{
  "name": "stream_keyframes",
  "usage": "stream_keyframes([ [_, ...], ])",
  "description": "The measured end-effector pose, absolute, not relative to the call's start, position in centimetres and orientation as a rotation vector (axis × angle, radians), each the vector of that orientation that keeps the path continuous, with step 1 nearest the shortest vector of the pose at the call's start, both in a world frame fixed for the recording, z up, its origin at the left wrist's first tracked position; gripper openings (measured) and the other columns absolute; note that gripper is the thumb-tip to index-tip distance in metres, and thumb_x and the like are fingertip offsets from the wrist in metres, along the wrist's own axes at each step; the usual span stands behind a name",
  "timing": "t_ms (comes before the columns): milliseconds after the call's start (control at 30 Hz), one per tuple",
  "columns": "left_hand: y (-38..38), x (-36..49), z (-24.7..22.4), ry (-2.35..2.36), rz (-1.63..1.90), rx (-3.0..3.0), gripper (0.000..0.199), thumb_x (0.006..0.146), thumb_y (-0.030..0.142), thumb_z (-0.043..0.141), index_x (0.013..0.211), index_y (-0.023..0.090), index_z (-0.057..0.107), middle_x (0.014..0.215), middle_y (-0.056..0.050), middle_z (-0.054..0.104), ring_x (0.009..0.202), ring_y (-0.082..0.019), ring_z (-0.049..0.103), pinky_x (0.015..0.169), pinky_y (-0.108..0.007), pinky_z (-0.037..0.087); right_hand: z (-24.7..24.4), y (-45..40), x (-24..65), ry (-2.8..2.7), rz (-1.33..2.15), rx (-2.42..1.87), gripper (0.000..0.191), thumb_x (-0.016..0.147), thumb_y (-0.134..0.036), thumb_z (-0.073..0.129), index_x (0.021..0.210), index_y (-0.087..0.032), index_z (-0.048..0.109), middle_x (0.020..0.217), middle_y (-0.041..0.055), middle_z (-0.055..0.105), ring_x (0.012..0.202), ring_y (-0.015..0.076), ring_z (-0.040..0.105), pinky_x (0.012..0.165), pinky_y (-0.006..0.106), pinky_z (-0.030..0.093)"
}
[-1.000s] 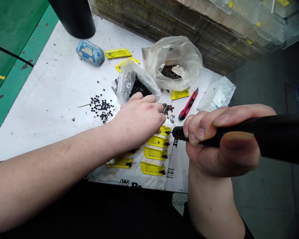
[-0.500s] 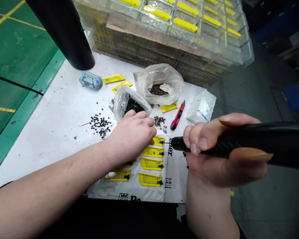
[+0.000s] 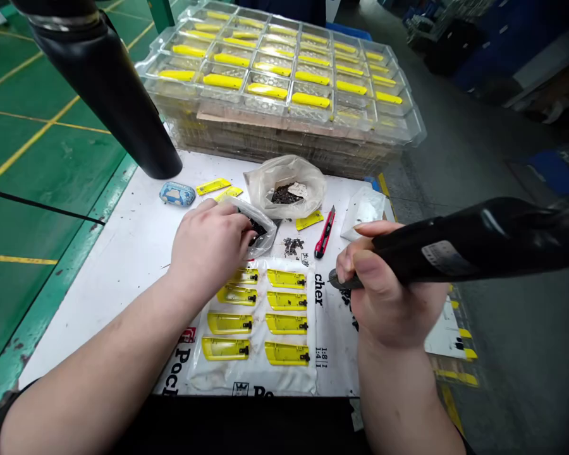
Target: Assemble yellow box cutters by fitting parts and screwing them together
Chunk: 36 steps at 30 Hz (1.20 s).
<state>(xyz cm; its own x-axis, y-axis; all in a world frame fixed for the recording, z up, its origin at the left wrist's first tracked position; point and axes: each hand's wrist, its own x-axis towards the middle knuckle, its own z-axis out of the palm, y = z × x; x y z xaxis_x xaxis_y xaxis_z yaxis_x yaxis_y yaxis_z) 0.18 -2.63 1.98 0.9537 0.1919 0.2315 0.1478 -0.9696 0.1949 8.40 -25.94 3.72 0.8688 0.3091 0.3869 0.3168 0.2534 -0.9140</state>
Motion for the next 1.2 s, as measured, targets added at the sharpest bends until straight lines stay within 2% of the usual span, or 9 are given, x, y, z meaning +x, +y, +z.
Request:
stream_keyframes([
  [133,-1.8,0.5,1.2,0.275,0.296,3.014,0.018,0.096,0.034,0.075,0.091,0.02,0.084,0.093,-0.013,0.074,0.093,-0.034,0.063,0.076,-0.045,0.046,3.7,-26.2,8.3,-0.537,0.012,-1.364,0.029,0.088,-0.037,0.092,0.111,-0.026,0.079,0.069,-0.0061,0.065,0.058,0.0138,0.06,0.059,0.034,0.051],
  [267,-2.2,0.8,0.8,0.208,0.384,2.98,0.018,0.098,0.029,0.07,0.088,0.022,0.083,0.09,-0.01,0.074,0.091,-0.029,0.063,0.075,-0.042,0.045,3.7,-26.2,8.1,-0.549,0.054,-1.351,0.028,0.089,-0.032,0.089,0.114,-0.026,0.078,0.07,-0.0055,0.065,0.058,0.0145,0.061,0.056,0.032,0.048],
  [400,-2.1,0.7,1.3,0.217,0.494,2.977,0.022,0.102,0.033,0.07,0.088,0.021,0.081,0.089,-0.008,0.075,0.089,-0.027,0.062,0.075,-0.04,0.043,3.8,-26.2,8.0,-0.546,0.075,-1.327,0.027,0.089,-0.028,0.089,0.115,-0.026,0.079,0.071,-0.0055,0.066,0.059,0.0137,0.061,0.057,0.031,0.047],
  [533,-1.8,0.4,2.2,0.247,0.485,2.955,0.029,0.106,0.036,0.065,0.086,0.019,0.08,0.093,-0.011,0.075,0.09,-0.029,0.061,0.076,-0.043,0.044,3.9,-26.2,8.0,-0.515,0.052,-1.343,0.03,0.087,-0.035,0.092,0.111,-0.025,0.079,0.072,-0.0045,0.067,0.059,0.0142,0.061,0.057,0.031,0.048],
  [667,-3.7,-0.1,2.7,-0.166,0.409,2.722,0.013,0.103,0.027,0.071,0.099,0.022,0.082,0.099,-0.006,0.075,0.095,-0.025,0.061,0.085,-0.04,0.049,4.3,-25.9,8.0,-0.509,0.072,-1.198,0.031,0.085,-0.039,0.093,0.109,-0.024,0.08,0.069,-0.0047,0.066,0.055,0.0126,0.057,0.054,0.03,0.048],
  [767,-6.1,-0.4,2.2,-0.392,0.273,2.545,0.012,0.103,0.028,0.072,0.097,0.023,0.081,0.098,-0.004,0.075,0.092,-0.022,0.061,0.084,-0.036,0.049,4.9,-25.8,8.0,-0.635,0.143,-0.966,0.027,0.087,-0.038,0.089,0.107,-0.023,0.079,0.063,-0.0066,0.062,0.045,0.0097,0.05,0.046,0.028,0.045],
  [900,-7.6,-0.7,1.5,-0.345,0.23,2.509,0.016,0.105,0.032,0.071,0.097,0.022,0.079,0.099,-0.005,0.076,0.095,-0.023,0.062,0.089,-0.039,0.048,5.6,-26.0,8.1,-0.804,0.207,-0.846,0.024,0.091,-0.041,0.083,0.108,-0.025,0.078,0.061,-0.0079,0.057,0.038,0.0091,0.045,0.039,0.028,0.041],
  [1033,-7.4,-0.6,1.2,-0.36,0.202,2.445,0.016,0.105,0.031,0.071,0.096,0.022,0.081,0.097,-0.005,0.077,0.093,-0.022,0.063,0.086,-0.037,0.049,5.6,-26.3,7.9,-0.838,0.135,-0.828,0.023,0.093,-0.043,0.081,0.109,-0.026,0.077,0.061,-0.0085,0.054,0.035,0.0084,0.04,0.034,0.028,0.037],
  [1200,-7.6,-0.5,1.2,-0.402,0.148,2.429,0.016,0.106,0.029,0.071,0.098,0.022,0.083,0.096,-0.004,0.077,0.092,-0.021,0.064,0.086,-0.036,0.049,5.2,-26.6,7.3,-0.768,0.061,-0.86,0.029,0.092,-0.048,0.084,0.106,-0.025,0.076,0.061,-0.0075,0.055,0.035,0.0089,0.041,0.036,0.028,0.04],
])
